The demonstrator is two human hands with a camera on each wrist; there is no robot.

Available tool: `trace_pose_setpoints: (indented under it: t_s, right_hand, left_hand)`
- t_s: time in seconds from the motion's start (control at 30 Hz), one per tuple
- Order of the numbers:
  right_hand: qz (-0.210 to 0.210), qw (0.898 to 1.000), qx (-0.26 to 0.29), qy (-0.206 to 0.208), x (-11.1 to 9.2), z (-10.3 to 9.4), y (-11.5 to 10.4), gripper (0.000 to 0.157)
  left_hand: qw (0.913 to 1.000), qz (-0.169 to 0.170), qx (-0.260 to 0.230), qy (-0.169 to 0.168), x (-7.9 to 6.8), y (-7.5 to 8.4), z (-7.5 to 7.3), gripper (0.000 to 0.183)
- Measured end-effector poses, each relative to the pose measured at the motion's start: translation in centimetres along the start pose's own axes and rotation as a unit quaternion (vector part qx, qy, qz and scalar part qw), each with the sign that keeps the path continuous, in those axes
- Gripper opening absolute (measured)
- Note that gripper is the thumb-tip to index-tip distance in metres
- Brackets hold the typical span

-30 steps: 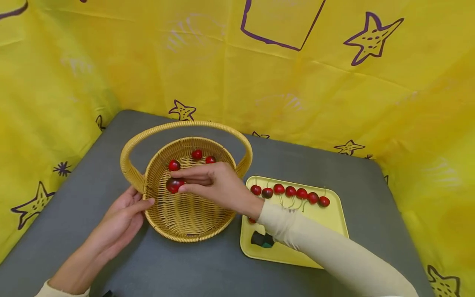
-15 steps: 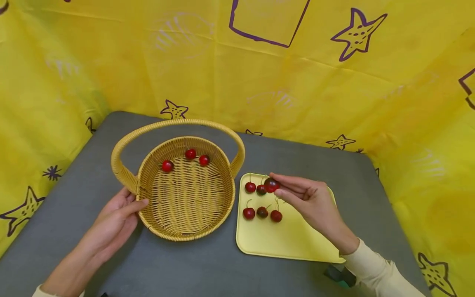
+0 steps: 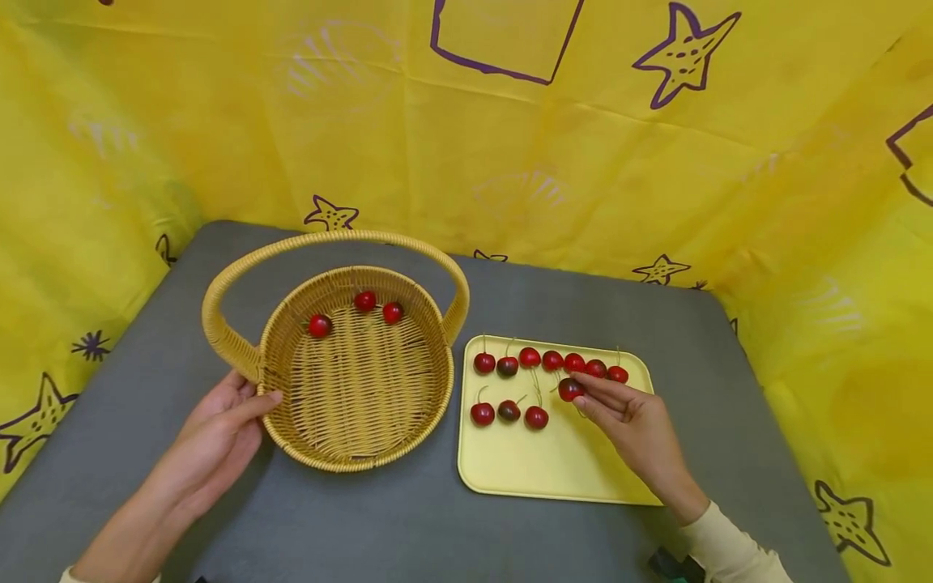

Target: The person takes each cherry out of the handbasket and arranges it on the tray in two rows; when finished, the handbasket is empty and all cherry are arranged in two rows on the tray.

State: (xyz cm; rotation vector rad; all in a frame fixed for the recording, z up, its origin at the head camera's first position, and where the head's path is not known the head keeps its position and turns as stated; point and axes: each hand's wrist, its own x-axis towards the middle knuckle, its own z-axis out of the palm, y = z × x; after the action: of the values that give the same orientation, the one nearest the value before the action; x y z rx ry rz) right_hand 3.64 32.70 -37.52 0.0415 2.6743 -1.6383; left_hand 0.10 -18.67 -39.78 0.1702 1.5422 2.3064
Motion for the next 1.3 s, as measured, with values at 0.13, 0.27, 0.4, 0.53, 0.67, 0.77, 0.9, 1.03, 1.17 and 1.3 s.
trace_pose_setpoints:
  t_s: [0.13, 0.27, 0.4, 0.53, 0.67, 0.77, 0.9, 1.03, 1.17, 1.3]
  right_hand:
    - [0.011, 1.000, 0.010, -0.002, 0.0, 0.8, 1.0, 0.037]
    - [0.021, 1.000, 0.011, 0.001, 0.0, 1.4, 1.6, 0.036]
    - [0.030, 1.000, -0.003, 0.003, 0.1, 1.7, 1.8, 0.036]
    - [0.030, 0.999, -0.018, 0.007, 0.2, 1.8, 1.9, 0.036]
    - [0.029, 0.999, -0.021, 0.011, 0.2, 1.9, 1.9, 0.036]
    - [0.032, 0.999, -0.016, 0.006, 0.1, 2.0, 1.8, 0.037]
    - [0.022, 1.000, -0.022, 0.002, 0.0, 2.2, 1.8, 0.038]
    - [0.007, 0.999, -0.041, 0.003, -0.1, 2.3, 1.9, 0.038]
    - [-0.006, 0.998, -0.066, 0.008, 0.0, 1.9, 1.8, 0.039]
    - [-0.031, 0.997, -0.070, 0.018, 0.3, 1.1, 0.7, 0.039]
  left_hand:
    - [1.0000, 0.004, -0.007, 0.000, -0.1, -0.2, -0.2, 0.075]
    - [0.9999, 0.009, -0.010, -0.005, 0.0, -0.3, -0.2, 0.074]
    - [0.9999, 0.009, -0.014, -0.004, -0.1, -0.2, -0.1, 0.075]
    - [0.9999, 0.004, -0.013, 0.002, -0.1, -0.2, -0.1, 0.076]
    - [1.0000, -0.001, -0.007, 0.004, 0.0, -0.1, -0.1, 0.074]
    - [1.0000, -0.003, -0.004, 0.006, 0.0, 0.0, 0.0, 0.072]
    - [0.9999, -0.006, -0.004, 0.007, 0.0, 0.1, 0.1, 0.073]
    - [0.9999, -0.009, -0.006, 0.007, -0.1, 0.3, 0.2, 0.076]
    - [0.9999, -0.012, -0.007, 0.009, -0.2, 0.4, 0.3, 0.077]
    - [0.9999, -0.012, -0.003, 0.009, -0.1, 0.6, 0.5, 0.078]
